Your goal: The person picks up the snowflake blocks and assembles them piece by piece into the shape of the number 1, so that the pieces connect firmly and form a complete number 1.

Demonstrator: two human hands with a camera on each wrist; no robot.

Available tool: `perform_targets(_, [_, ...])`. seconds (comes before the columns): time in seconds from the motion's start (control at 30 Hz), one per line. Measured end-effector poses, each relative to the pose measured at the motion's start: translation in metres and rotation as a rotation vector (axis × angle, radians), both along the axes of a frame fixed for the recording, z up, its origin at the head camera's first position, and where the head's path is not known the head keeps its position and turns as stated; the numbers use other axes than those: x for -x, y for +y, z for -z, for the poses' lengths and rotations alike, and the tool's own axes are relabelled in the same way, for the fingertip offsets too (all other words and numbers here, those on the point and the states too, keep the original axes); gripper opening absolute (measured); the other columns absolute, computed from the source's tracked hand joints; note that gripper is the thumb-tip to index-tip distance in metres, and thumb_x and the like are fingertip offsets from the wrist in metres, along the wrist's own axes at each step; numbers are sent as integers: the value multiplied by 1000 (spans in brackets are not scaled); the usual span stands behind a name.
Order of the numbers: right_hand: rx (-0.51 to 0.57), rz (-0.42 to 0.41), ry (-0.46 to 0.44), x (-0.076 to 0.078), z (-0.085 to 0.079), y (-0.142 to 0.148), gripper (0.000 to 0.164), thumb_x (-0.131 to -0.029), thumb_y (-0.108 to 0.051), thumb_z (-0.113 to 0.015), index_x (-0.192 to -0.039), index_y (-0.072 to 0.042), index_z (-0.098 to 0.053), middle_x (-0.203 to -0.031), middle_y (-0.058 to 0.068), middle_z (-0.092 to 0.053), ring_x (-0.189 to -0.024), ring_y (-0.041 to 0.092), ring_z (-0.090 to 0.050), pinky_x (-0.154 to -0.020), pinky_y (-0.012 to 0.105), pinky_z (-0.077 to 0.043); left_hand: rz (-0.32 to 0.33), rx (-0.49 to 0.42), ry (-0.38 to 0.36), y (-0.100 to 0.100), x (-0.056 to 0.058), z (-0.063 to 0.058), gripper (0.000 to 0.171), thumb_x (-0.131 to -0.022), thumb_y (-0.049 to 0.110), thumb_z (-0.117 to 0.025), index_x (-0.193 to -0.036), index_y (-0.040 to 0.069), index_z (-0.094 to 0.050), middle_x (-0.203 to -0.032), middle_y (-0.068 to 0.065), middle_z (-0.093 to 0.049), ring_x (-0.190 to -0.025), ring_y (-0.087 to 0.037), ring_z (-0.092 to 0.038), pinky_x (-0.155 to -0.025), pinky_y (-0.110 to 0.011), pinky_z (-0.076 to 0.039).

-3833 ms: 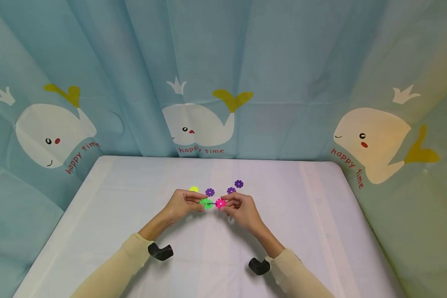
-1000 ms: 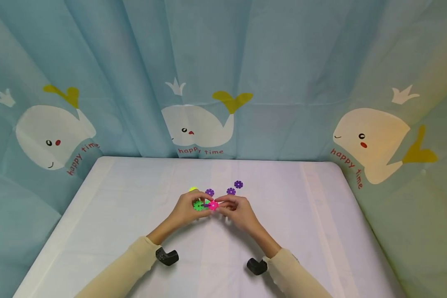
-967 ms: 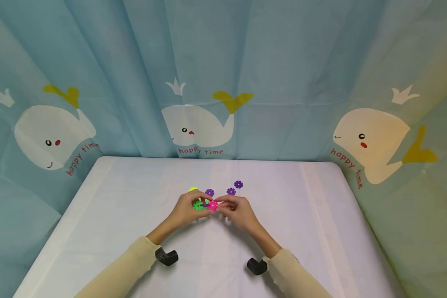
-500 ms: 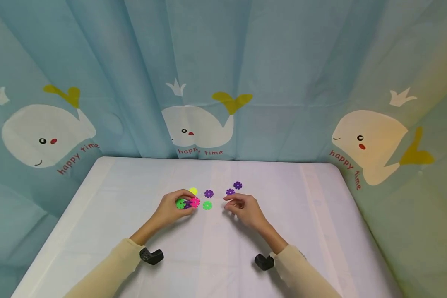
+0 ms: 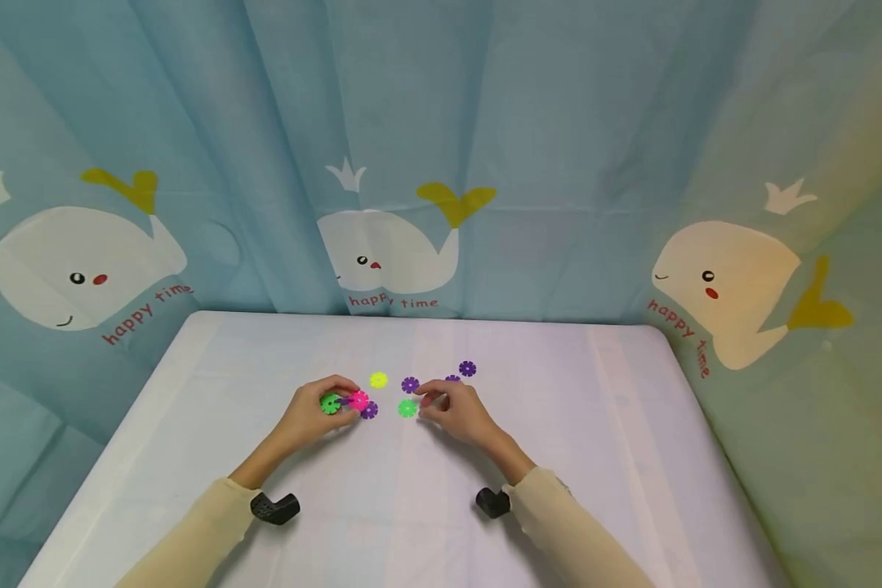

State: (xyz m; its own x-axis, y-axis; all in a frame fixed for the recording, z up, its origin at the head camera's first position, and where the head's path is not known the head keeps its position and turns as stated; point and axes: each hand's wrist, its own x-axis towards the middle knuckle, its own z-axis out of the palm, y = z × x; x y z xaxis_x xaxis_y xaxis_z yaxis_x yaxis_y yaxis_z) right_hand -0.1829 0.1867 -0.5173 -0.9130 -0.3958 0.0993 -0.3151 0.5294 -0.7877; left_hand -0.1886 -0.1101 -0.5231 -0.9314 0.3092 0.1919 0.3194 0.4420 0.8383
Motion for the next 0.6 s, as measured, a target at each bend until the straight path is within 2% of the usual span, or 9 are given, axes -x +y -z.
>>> perform_targets(0.13, [-72, -39, 13, 6, 3, -12, 34, -87, -4, -80, -120, -5, -73, -96, 7, -71, -71, 13, -56, -65, 26, -48, -10, -5, -21, -4, 0, 0, 32, -80, 7, -86, -109, 13, -73, -96, 6, -72, -96, -15, -65, -93, -38, -51])
perform_targets(0.37, [-237, 6, 18, 8, 2, -24, 34, -86, -10, -82, -119, -12, -75, -91, 0, -64, -73, 12, -50, -65, 28, -42, 7, -2, -10, -6, -1, 0, 34, -80, 4, -85, -110, 12, -72, -97, 4, -72, -96, -15, -65, -91, -37, -52])
perform_targets(0.6, [-259, -5, 27, 8, 1, -26, 23, -86, -10, -82, -109, -11, -77, -90, 1, -63, -72, 12, -47, -63, 27, -40, 27, 1, 15, -5, -1, 2, 34, -81, 5, -85, -111, 12, -72, -97, 4, -71, -94, -16, -65, -88, -37, -52])
